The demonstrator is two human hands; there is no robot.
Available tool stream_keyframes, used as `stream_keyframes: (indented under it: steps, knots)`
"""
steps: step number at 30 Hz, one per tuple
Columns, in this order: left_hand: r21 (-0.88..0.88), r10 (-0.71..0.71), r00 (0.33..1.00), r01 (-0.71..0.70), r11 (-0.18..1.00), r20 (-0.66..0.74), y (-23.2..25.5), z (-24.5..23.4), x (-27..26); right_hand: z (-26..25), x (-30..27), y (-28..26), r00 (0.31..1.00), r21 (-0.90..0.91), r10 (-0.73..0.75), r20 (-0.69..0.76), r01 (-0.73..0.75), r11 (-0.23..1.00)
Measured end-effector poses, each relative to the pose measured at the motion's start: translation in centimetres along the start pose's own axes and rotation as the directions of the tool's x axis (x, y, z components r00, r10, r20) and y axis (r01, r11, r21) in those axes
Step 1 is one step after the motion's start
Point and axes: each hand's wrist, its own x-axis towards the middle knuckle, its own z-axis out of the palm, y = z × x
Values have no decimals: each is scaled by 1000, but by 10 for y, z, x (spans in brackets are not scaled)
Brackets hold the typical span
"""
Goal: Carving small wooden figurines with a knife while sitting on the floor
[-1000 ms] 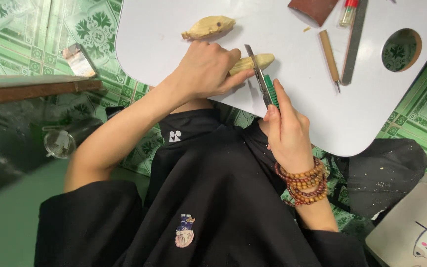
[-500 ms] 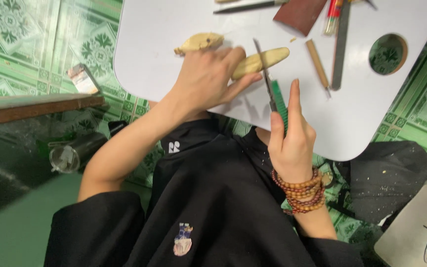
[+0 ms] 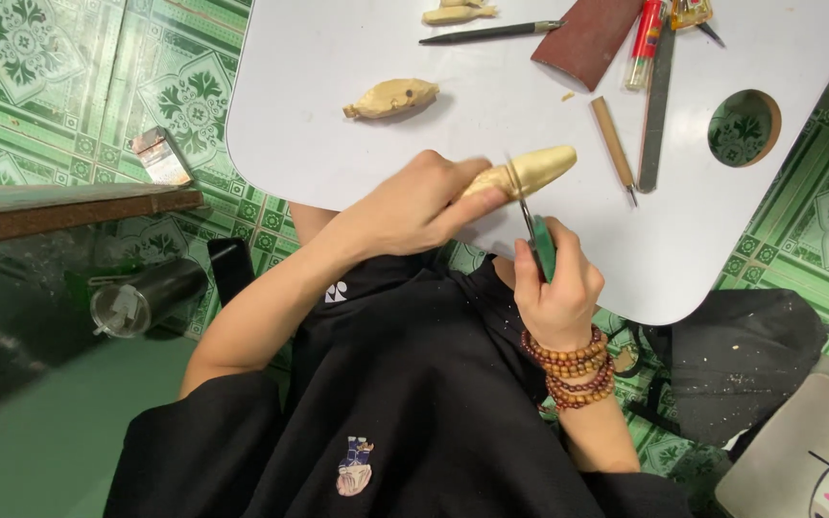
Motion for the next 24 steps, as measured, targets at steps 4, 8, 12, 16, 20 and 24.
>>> stream_keyframes:
  steps: [4, 8, 12, 16, 20, 24]
  knots:
    - [-413, -15, 999, -4, 911, -44, -7, 4, -3, -2, 1, 0, 994, -47, -77, -74, 74, 996]
    - [-145, -24, 984, -1, 989, -176, -9, -5, -5, -16, 3, -2, 1000, 28, -5, 27, 4, 1000]
    - [119, -33, 977, 59, 991, -209, -23, 7, -10, -24, 12, -20, 990, 14, 24, 136, -26, 1000]
    - [580, 34, 945, 171, 796, -326, -46, 36, -14, -19, 5, -20, 958, -39, 101, 268, -94, 995]
    - [721, 172, 922, 146, 677, -348, -61, 49, -16, -12, 0, -15, 935, -132, 164, 313, -128, 983]
    - [699, 171, 919, 139, 701, -355, -59, 47, -17, -8, 2, -15, 927, -181, 162, 339, -105, 978]
